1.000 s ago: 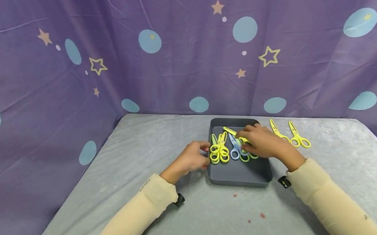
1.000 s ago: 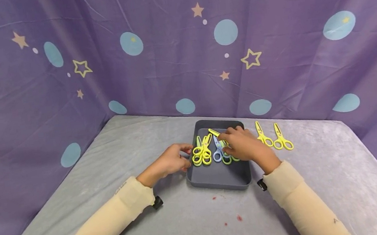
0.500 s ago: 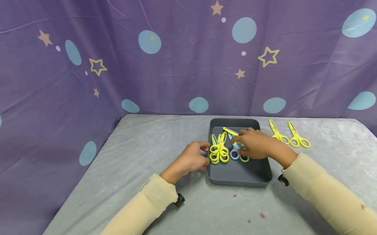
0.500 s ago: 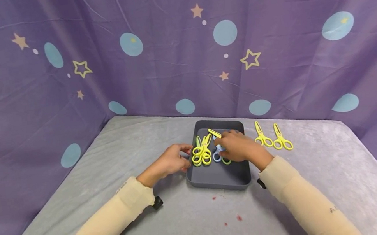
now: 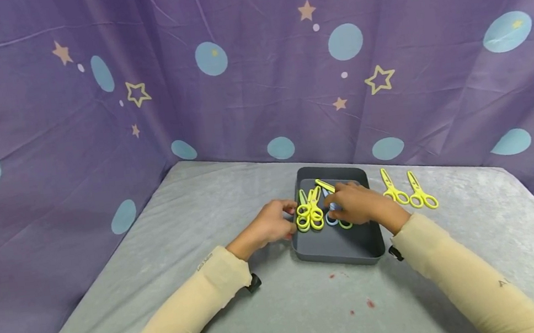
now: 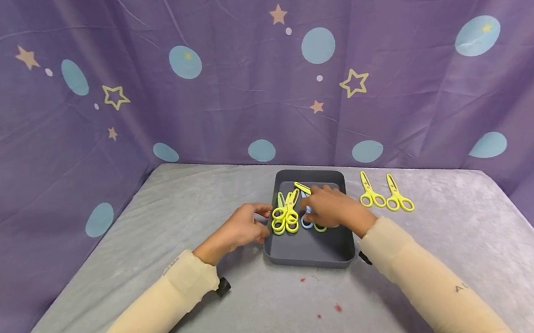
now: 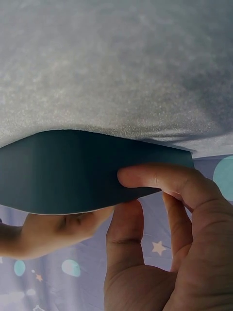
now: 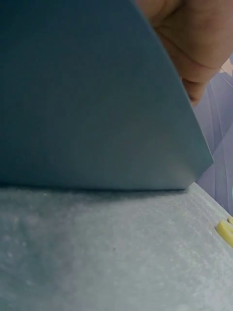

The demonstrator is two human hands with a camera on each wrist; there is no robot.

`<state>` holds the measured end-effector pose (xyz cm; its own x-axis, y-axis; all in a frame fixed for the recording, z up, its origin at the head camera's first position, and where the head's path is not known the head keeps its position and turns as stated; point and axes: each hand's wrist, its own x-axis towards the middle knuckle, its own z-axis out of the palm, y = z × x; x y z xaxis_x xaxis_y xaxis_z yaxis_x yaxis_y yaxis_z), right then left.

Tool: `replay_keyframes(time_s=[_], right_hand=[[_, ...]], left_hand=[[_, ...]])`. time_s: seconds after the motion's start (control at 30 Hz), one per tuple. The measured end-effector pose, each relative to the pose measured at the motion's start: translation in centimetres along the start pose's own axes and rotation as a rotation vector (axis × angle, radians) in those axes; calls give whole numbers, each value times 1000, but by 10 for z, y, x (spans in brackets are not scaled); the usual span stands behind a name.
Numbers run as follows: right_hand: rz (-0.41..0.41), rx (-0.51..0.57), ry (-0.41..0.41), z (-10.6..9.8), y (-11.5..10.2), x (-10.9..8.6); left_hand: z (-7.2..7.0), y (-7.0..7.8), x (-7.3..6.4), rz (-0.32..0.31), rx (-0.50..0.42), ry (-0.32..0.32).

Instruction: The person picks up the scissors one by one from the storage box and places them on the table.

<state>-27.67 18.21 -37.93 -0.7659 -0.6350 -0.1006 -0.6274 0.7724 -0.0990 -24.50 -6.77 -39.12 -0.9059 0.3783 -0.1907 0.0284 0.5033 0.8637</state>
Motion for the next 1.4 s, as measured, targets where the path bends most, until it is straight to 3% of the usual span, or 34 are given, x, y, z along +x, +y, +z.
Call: replay_keyframes(time_s=[0.47, 1.03, 1.4], right_hand=[[23, 63, -20, 4, -2, 4], [137, -12, -66, 4, -11, 11], [136, -29, -26, 7, -13, 12]], left_hand=[[-1, 0, 0, -2, 4, 4], [-1, 1, 0, 7, -3, -5], [0, 0, 0, 8, 1, 3]])
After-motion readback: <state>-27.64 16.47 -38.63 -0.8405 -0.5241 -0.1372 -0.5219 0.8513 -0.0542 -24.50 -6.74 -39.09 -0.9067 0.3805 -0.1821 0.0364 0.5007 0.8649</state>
